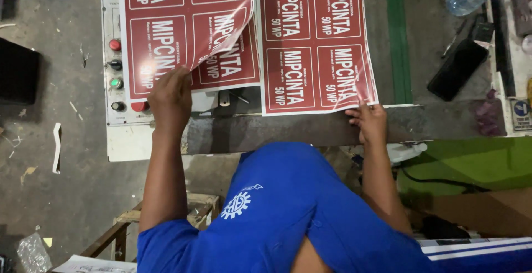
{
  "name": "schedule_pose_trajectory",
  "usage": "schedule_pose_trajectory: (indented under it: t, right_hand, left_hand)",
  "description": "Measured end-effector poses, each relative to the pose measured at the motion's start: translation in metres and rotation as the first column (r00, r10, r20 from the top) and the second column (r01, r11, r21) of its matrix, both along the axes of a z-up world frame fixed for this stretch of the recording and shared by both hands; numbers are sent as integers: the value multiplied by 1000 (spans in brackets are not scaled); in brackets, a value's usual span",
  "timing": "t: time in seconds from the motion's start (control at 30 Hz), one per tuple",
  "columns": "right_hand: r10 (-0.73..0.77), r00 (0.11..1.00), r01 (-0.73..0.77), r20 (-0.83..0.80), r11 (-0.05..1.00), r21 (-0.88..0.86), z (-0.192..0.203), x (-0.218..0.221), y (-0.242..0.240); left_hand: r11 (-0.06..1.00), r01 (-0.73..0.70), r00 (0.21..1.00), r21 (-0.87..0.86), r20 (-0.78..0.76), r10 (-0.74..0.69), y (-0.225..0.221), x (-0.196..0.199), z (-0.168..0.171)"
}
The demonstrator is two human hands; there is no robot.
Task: Sorting and stacking printed sticker sheets on a workbench in a print shop.
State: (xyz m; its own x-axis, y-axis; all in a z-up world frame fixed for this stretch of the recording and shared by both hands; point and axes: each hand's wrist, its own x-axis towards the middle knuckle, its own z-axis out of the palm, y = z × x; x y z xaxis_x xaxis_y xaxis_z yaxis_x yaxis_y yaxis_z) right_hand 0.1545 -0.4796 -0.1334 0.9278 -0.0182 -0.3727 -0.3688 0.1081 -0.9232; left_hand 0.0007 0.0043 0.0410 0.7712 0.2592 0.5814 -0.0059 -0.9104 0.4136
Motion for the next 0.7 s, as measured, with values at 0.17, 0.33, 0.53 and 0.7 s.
schedule_pose_trajectory:
  t: [0.17,0.33,0.53,0.7]
  right_hand:
    - [33,999,-31,-39,998,51,6,10,-7]
    - [-13,1000,11,-11,987,-163,-8,6,-8]
    - [529,823,-510,208,849,-141,61,-5,107]
    - [628,712,-674,313,737,54,84,-30,164]
  left_hand:
    - [995,-97,984,-25,149,100,17,8,-1]
    - [992,-108,925,70,373,74,11,12,-9]
    - [964,201,945,177,224,-238,-70,15,-15]
    - [955,226,971,191,29,-236,-127,13,-27]
